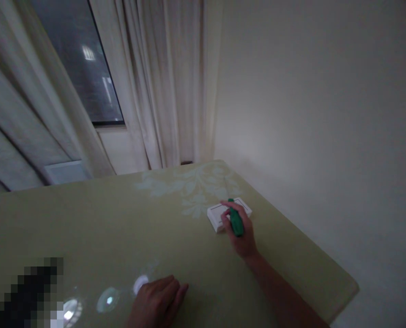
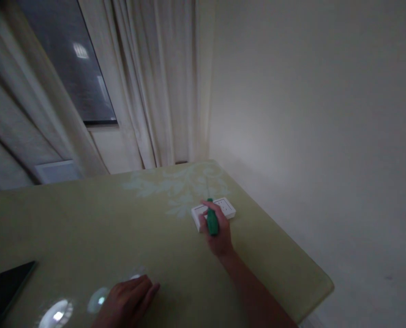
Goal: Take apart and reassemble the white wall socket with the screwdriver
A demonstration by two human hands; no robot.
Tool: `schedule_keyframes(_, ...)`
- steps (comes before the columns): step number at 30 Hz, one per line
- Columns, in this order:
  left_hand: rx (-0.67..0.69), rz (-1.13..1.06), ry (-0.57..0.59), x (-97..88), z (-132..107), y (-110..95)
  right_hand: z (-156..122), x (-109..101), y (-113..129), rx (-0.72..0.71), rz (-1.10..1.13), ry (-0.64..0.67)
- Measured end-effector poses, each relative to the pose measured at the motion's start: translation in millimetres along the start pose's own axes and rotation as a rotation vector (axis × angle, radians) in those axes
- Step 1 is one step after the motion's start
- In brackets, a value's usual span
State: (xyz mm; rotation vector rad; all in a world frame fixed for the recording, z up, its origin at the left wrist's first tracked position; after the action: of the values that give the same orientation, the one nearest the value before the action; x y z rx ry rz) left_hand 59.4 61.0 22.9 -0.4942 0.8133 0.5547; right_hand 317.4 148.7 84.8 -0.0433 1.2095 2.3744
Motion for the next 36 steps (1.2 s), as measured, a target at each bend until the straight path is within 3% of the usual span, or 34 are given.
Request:
schedule_keyframes(4, -0.131, -0.094, 0.037, 8.7, -3.3, 14.6, 23.9, -61.3, -54.1, 0.173, -0.005, -0.361)
schedule_keyframes(8, -0.277, -0.225, 0.126, 23.0, 9.5, 22.5, 28.6, -86.4, -102.9, 0.322, -0.01, -0.476)
schedule_keyframes(11, -0.314, -0.204, 0.214, 39.8, 35.9, 12.9, 27.9, -83.9, -125.3, 0.399, -0.035, -0.448)
schedule_keyframes(15, -0.33, -0.179, 0.263, 68.2, 82.3, 3.4, 28.4, -61.4, -138.4, 0.468, -0.079, -0.306)
schedule_keyframes(20, -0.401, -0.167, 0.23, 105.9, 127.4, 20.7, 26.6, -46.2, -137.8, 0.482, -0.142, -0.206)
schedule_keyframes(24, -0.43, -0.188, 0.235, 125.9, 142.1, 34.3, 24.9, -43.0, -137.1, 0.481, -0.156, -0.185)
schedule_keyframes(26, -0.44, -0.19, 0.224, 125.3, 141.7, 41.5, 24.3, -37.3, -135.6, 0.471, -0.142, -0.166)
schedule_keyframes(29, -0.468, -0.183, 0.198, 110.5, 129.6, 55.1, 21.6, -20.1, -127.2, 0.443, -0.105, -0.103)
schedule_keyframes(36, -0.574, -0.194, 0.223, 39.2, 53.7, 71.7, -4.4, 44.1, -70.3, 0.299, -0.025, 0.205)
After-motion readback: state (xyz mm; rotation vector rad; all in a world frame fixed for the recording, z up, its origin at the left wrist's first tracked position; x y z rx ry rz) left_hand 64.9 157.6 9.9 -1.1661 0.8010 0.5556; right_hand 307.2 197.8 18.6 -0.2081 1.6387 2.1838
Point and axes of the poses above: each hand's wrist, its own z-axis towards the middle knuckle, its own x-axis out of the palm, y = z × x, the point moved 10 cm from there along z, towards the middle knuckle, and after that the axes turned 1 degree about x, right-handed, at the moved point
